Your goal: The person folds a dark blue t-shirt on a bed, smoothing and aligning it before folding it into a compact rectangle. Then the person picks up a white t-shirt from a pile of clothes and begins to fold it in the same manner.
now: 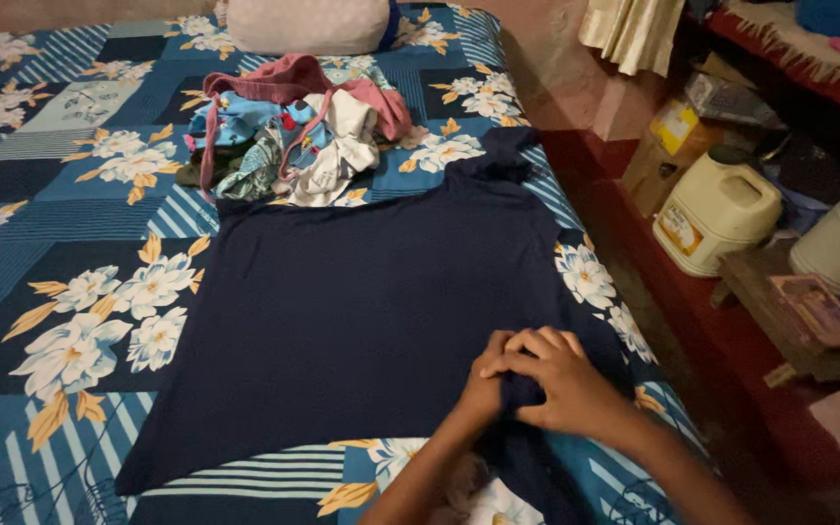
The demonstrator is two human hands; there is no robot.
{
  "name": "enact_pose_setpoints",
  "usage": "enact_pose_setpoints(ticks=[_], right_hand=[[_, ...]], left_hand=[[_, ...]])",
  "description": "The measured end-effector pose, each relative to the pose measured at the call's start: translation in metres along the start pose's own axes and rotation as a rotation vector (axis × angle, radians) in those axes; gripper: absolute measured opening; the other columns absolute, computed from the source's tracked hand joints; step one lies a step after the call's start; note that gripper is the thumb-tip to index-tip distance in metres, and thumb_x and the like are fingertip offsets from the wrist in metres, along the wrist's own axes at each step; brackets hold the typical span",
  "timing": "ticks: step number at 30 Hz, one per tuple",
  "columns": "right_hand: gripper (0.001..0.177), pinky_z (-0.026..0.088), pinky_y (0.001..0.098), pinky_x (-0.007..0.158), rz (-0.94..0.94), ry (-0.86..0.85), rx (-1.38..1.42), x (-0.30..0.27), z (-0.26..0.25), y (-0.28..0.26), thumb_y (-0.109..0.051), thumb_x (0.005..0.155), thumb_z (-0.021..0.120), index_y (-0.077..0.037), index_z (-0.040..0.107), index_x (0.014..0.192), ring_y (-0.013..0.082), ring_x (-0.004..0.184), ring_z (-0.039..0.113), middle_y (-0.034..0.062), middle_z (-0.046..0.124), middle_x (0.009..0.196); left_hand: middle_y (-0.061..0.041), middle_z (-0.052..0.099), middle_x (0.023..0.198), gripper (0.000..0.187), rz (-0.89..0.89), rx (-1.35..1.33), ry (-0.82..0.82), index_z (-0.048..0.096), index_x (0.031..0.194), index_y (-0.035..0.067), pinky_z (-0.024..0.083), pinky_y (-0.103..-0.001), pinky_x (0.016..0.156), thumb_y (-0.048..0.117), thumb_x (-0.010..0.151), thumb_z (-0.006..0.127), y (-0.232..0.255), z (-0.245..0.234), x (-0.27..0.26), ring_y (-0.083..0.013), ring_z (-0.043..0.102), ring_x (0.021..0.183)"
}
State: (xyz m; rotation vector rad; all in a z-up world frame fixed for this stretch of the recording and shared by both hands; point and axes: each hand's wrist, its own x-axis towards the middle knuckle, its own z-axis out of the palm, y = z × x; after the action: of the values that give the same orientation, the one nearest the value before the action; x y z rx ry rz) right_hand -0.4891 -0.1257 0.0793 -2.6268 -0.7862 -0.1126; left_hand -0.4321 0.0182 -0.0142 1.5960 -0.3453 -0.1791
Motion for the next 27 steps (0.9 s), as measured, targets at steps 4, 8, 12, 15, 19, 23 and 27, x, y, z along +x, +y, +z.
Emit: enact_pose_setpoints(ticks=[4, 8, 12, 15, 19, 23, 27], right_hand=[[0.032, 0.049, 0.0379, 0.095, -0.058, -0.005, 0.442, 0.036, 0.002, 0.057, -0.031, 0.083, 0.085, -0.015, 0.077, 0.11, 0.0176, 0.107, 0.067, 0.0012, 0.072, 0.106], [0.033, 0.049, 0.0319, 0.071, 0.442, 0.129, 1.06, 0.063, 0.019, 0.094, -0.029, 0.093, 0.074, -0.007, 0.07, 0.118, 0.0101, 0.087, 0.061, 0.0, 0.067, 0.1], [0.038, 0.051, 0.0307, 0.077, 0.702, 0.178, 1.202, 0.072, 0.043, 0.098, -0.035, 0.095, 0.063, -0.012, 0.065, 0.125, 0.0156, 0.083, 0.062, -0.0008, 0.07, 0.108], [0.043, 0.054, 0.032, 0.081, 0.632, 0.201, 1.252, 0.063, 0.044, 0.092, -0.039, 0.098, 0.056, -0.012, 0.063, 0.13, 0.017, 0.087, 0.066, 0.0041, 0.068, 0.107], [0.049, 0.055, 0.0324, 0.088, 0.545, 0.195, 1.201, 0.042, 0.029, 0.086, -0.042, 0.099, 0.054, -0.01, 0.061, 0.135, 0.0155, 0.098, 0.064, 0.0054, 0.066, 0.115], [0.061, 0.051, 0.029, 0.093, 0.399, 0.029, 0.974, 0.024, 0.021, 0.088, -0.038, 0.091, 0.066, -0.01, 0.052, 0.142, 0.0124, 0.111, 0.062, 0.0062, 0.063, 0.121], [0.088, 0.056, 0.0305, 0.084, 0.41, 0.011, 0.507, 0.029, 0.038, 0.093, -0.029, 0.077, 0.082, -0.011, 0.039, 0.151, 0.0137, 0.093, 0.063, 0.0005, 0.059, 0.12]], left_hand=[[-0.017, 0.071, 0.121, 0.062, 0.101, 0.154, 0.035, 0.042, 0.15, 0.014, 0.056, -0.036, 0.093, 0.006, 0.091, 0.06, 0.047, -0.029, -0.014, -0.0258, 0.07, 0.108], [-0.016, 0.046, 0.144, 0.103, 0.124, 0.4, 0.148, 0.033, 0.155, 0.02, 0.057, -0.042, 0.09, 0.003, 0.064, 0.076, 0.087, -0.05, -0.043, -0.0361, 0.065, 0.109], [-0.021, 0.049, 0.149, 0.093, 0.628, 0.87, 0.185, 0.046, 0.142, 0.025, 0.054, -0.043, 0.092, 0.013, 0.056, 0.08, 0.076, -0.049, -0.043, -0.0408, 0.063, 0.113], [-0.016, 0.065, 0.133, 0.049, 0.41, 0.701, 0.196, 0.061, 0.124, 0.021, 0.057, -0.042, 0.087, 0.013, 0.077, 0.075, 0.04, -0.043, -0.013, -0.0352, 0.071, 0.105], [-0.033, 0.065, 0.097, 0.045, -0.339, -0.525, 0.382, 0.052, 0.132, -0.005, 0.06, -0.041, 0.062, 0.027, 0.102, 0.044, 0.002, -0.07, 0.04, -0.0329, 0.07, 0.068], [-0.016, 0.075, 0.106, 0.051, -0.354, -0.587, 0.31, 0.035, 0.141, 0.003, 0.063, -0.035, 0.061, 0.02, 0.097, 0.054, -0.005, -0.091, 0.044, -0.025, 0.074, 0.069], [-0.021, 0.071, 0.112, 0.078, -0.241, -0.397, 0.301, 0.023, 0.152, 0.01, 0.06, -0.037, 0.065, 0.013, 0.089, 0.069, 0.014, -0.078, 0.034, -0.025, 0.07, 0.075]])
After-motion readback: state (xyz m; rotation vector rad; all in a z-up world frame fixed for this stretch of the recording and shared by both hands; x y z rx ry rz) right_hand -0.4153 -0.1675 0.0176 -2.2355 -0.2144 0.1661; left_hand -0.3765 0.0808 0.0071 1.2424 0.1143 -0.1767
